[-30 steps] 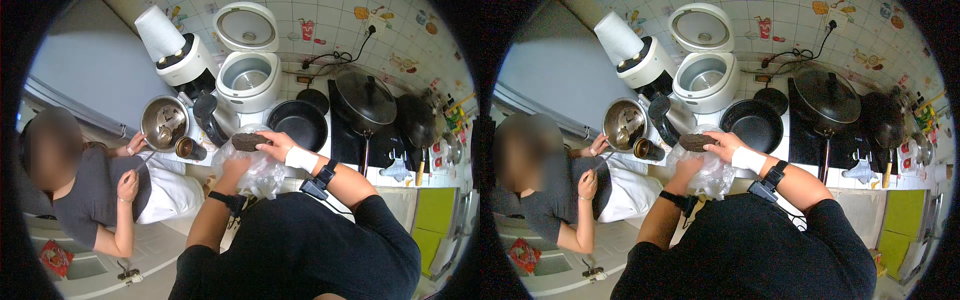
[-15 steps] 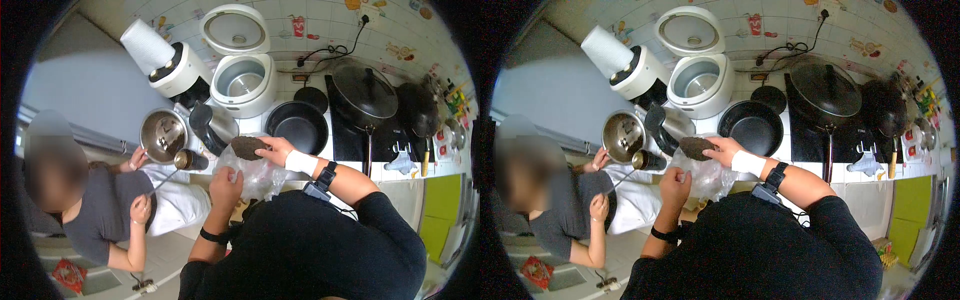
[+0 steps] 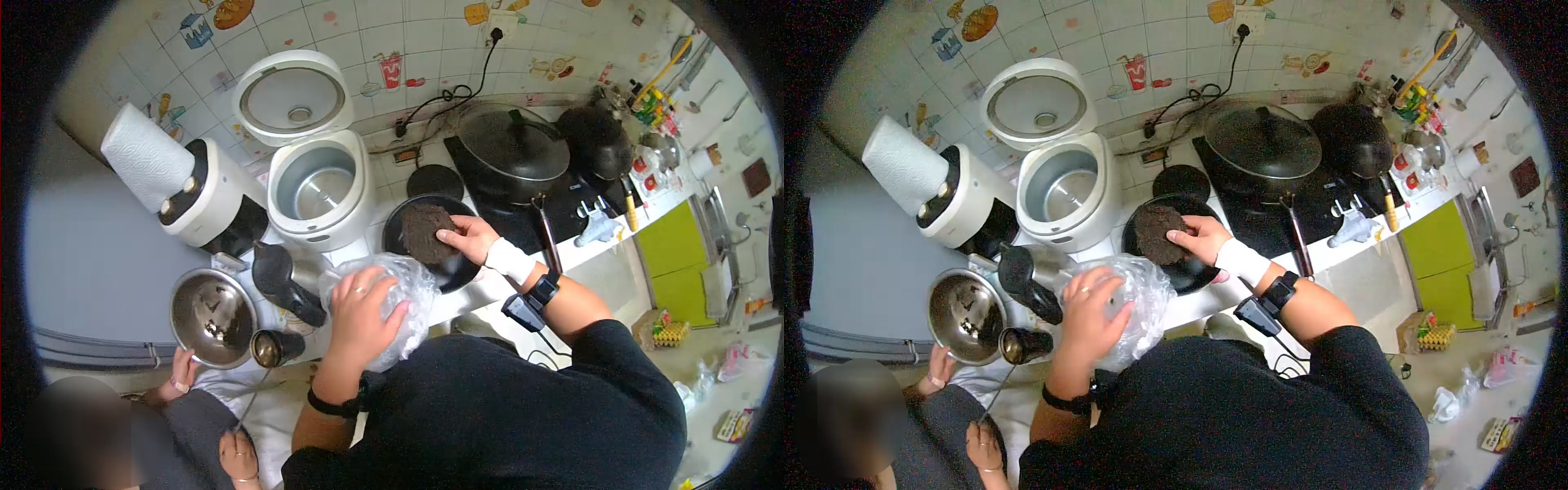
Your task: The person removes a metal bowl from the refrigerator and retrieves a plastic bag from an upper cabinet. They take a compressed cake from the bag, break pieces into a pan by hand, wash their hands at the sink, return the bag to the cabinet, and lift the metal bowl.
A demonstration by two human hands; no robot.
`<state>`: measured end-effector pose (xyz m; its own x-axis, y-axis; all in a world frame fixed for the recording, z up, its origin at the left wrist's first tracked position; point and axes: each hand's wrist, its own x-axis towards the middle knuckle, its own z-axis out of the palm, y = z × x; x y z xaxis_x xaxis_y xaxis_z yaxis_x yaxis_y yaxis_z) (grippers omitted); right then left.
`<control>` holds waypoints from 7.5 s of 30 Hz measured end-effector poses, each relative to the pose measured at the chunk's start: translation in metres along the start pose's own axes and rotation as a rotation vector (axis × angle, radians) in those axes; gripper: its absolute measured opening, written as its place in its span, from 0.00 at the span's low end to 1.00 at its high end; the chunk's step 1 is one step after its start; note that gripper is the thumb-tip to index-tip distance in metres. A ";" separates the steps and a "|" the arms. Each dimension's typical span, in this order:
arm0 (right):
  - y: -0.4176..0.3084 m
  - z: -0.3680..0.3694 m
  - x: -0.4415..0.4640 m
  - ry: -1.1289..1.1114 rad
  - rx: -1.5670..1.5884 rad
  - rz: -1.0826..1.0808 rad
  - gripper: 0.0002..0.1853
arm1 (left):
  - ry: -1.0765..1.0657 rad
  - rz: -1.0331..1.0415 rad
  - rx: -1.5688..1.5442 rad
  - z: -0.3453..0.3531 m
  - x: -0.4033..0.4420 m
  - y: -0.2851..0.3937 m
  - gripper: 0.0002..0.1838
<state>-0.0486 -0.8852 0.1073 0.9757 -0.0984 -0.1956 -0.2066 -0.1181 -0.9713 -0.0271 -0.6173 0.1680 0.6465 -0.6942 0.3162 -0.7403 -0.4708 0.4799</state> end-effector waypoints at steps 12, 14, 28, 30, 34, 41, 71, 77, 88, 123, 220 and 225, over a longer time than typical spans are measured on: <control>0.047 -0.031 0.022 0.037 -0.518 -0.166 0.22 | -0.661 -0.113 0.408 0.065 0.014 -0.022 0.14; 0.039 -0.032 0.023 0.001 -0.520 -0.178 0.22 | -0.770 -0.151 0.482 0.072 0.014 -0.032 0.12; 0.039 -0.028 0.018 0.079 -0.820 -0.434 0.22 | -0.458 -1.047 -0.648 0.107 0.123 -0.026 0.26; 0.044 -0.027 0.017 0.091 -0.864 -0.443 0.21 | -0.457 -1.096 -0.748 0.122 0.118 -0.033 0.28; 0.054 -0.023 0.013 0.121 -0.967 -0.513 0.19 | -0.451 -1.232 -0.928 0.134 0.115 -0.033 0.28; 0.059 -0.019 0.012 0.014 -1.100 -0.452 0.17 | -0.526 -1.242 -0.957 0.151 0.112 -0.047 0.23; 0.067 -0.005 0.032 -0.301 -1.174 -0.228 0.10 | -0.437 -1.359 -1.353 0.195 0.101 -0.078 0.08; 0.080 -0.006 0.036 -0.276 -1.162 -0.228 0.11 | -0.427 -1.339 -1.401 0.200 0.096 -0.083 0.08; 0.079 -0.007 0.036 -0.293 -1.137 -0.235 0.14 | -0.409 -1.305 -1.390 0.199 0.094 -0.080 0.10; 0.079 -0.006 0.035 -0.138 -0.846 -0.240 0.18 | -0.513 -0.884 -0.556 0.163 0.099 -0.053 0.15; 0.044 -0.044 0.004 -0.086 -0.673 -0.438 0.14 | -0.211 -0.010 -0.155 0.123 0.106 -0.033 0.34; 0.040 -0.045 0.007 -0.173 -0.806 -0.450 0.17 | -0.437 -0.111 -0.198 0.120 0.110 -0.029 0.23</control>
<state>-0.0529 -0.9352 0.0730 0.9600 0.2634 0.0951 0.2678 -0.7644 -0.5865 0.0431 -0.7449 0.0908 0.5505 -0.8290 -0.0980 -0.5948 -0.4719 0.6508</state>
